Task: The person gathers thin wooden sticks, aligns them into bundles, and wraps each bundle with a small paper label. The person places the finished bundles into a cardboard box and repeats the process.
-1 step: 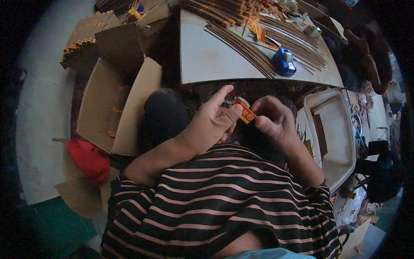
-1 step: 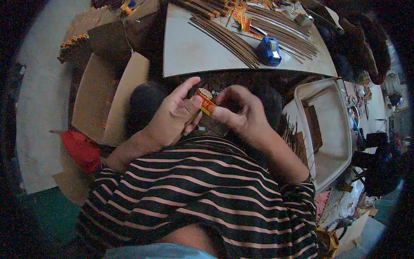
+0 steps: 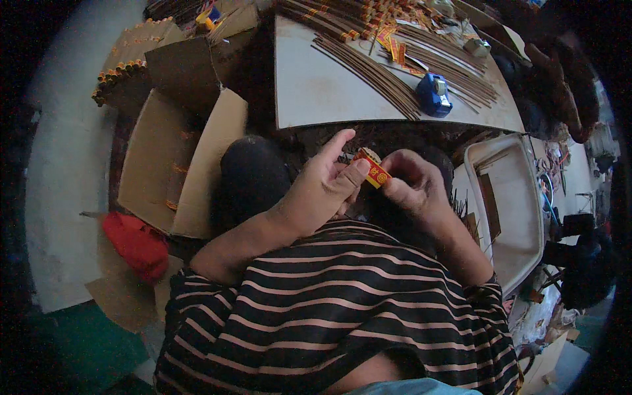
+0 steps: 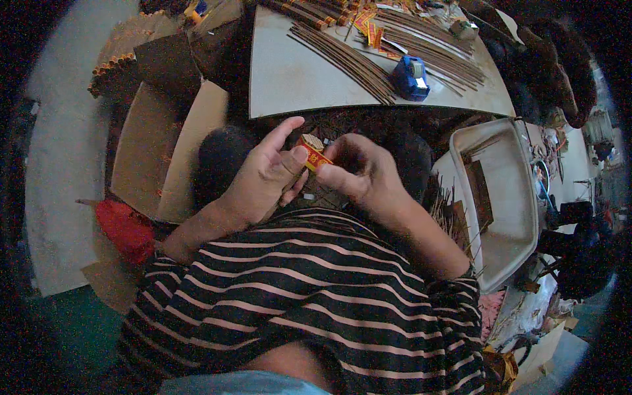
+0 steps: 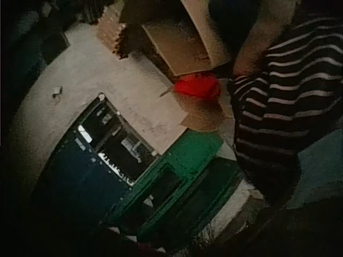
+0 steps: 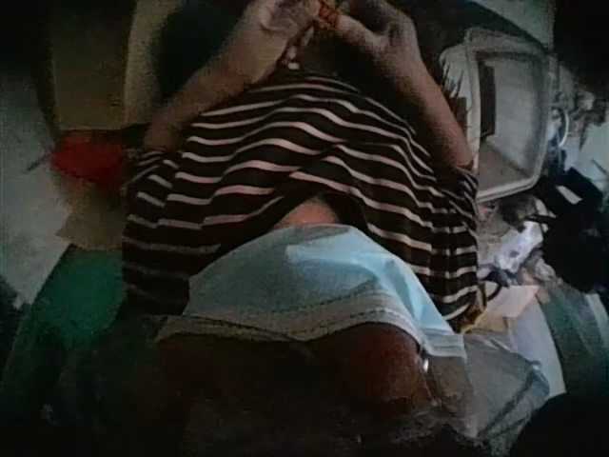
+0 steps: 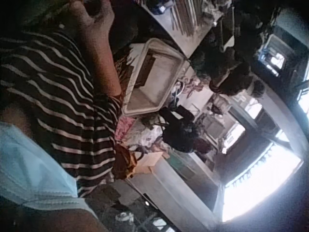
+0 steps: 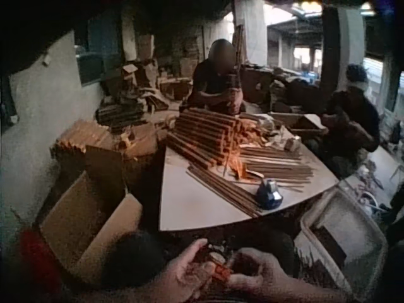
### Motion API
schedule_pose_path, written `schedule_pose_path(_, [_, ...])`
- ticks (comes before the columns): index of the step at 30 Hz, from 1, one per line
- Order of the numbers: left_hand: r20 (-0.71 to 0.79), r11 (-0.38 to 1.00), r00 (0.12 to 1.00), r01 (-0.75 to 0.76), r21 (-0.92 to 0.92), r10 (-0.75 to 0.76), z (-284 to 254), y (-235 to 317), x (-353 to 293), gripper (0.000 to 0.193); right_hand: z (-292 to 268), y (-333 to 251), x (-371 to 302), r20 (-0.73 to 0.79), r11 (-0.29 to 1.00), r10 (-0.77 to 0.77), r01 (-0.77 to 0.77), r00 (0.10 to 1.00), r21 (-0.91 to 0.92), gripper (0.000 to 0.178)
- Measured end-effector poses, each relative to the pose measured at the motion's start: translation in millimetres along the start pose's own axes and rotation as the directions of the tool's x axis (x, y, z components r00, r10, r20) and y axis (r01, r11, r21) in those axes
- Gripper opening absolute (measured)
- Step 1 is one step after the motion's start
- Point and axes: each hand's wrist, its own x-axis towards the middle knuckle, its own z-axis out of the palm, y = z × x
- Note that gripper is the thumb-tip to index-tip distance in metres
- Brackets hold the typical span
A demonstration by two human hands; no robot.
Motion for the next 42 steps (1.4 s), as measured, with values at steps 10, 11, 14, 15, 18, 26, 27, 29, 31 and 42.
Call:
schedule_pose_path(10, [0.003, 0.999, 0.999, 0.046, -0.028, -0.046, 3, 7, 1, 0.031, 7, 14, 12, -0.015, 0.994, -0.074, 0.075, 0.997, 0.078, 0.023])
schedule_pose_path(11, [0.015, 0.998, 0.999, 0.046, -0.052, -0.046, 3, 7, 1, 0.031, 7, 18, 14, -0.025, 0.988, -0.134, 0.136, 0.991, 0.071, 0.022])
schedule_pose_path(14, [0.066, 0.989, 0.997, 0.058, -0.133, -0.05, -1, 3, 3, 0.031, 1, 22, 17, 0.029, 0.991, -0.095, 0.092, 0.995, 0.099, 0.021])
schedule_pose_path(15, [0.091, 0.983, 0.994, 0.069, -0.167, -0.054, -1, 0, 4, 0.031, -1, 22, 18, 0.038, 0.989, -0.081, 0.075, 0.996, 0.129, 0.021])
schedule_pose_path(18, [0.19, 0.973, 0.979, 0.108, -0.202, -0.069, -6, 2, 6, 0.032, -3, 17, 20, 0.034, 0.975, -0.067, 0.058, 0.997, 0.215, 0.022])
schedule_pose_path(26, [0.313, 0.95, 0.947, 0.164, -0.267, -0.076, -10, -1, 17, 0.039, -9, 15, 22, 0.04, 0.951, -0.308, 0.308, 0.951, -0.005, 0.028])
schedule_pose_path(27, [0.283, 0.961, 0.957, 0.129, -0.244, -0.056, -7, 2, 16, 0.036, -9, 16, 22, 0.034, 0.956, -0.292, 0.292, 0.956, 0.006, 0.028])
schedule_pose_path(29, [0.224, 0.984, 0.974, 0.062, -0.169, -0.023, -4, 3, 15, 0.034, -10, 17, 22, 0.025, 0.965, -0.262, 0.261, 0.965, 0.026, 0.028])
schedule_pose_path(31, [0.166, 0.998, 0.986, 0.003, -0.062, 0.007, -2, 4, 12, 0.034, -8, 16, 20, 0.015, 0.967, -0.253, 0.253, 0.967, 0.014, 0.028])
schedule_pose_path(42, [0.219, 0.973, 0.976, -0.047, 0.226, -0.004, -6, 18, 17, 0.042, -17, 9, 25, 0.05, 0.889, -0.402, 0.403, 0.914, -0.217, 0.024])
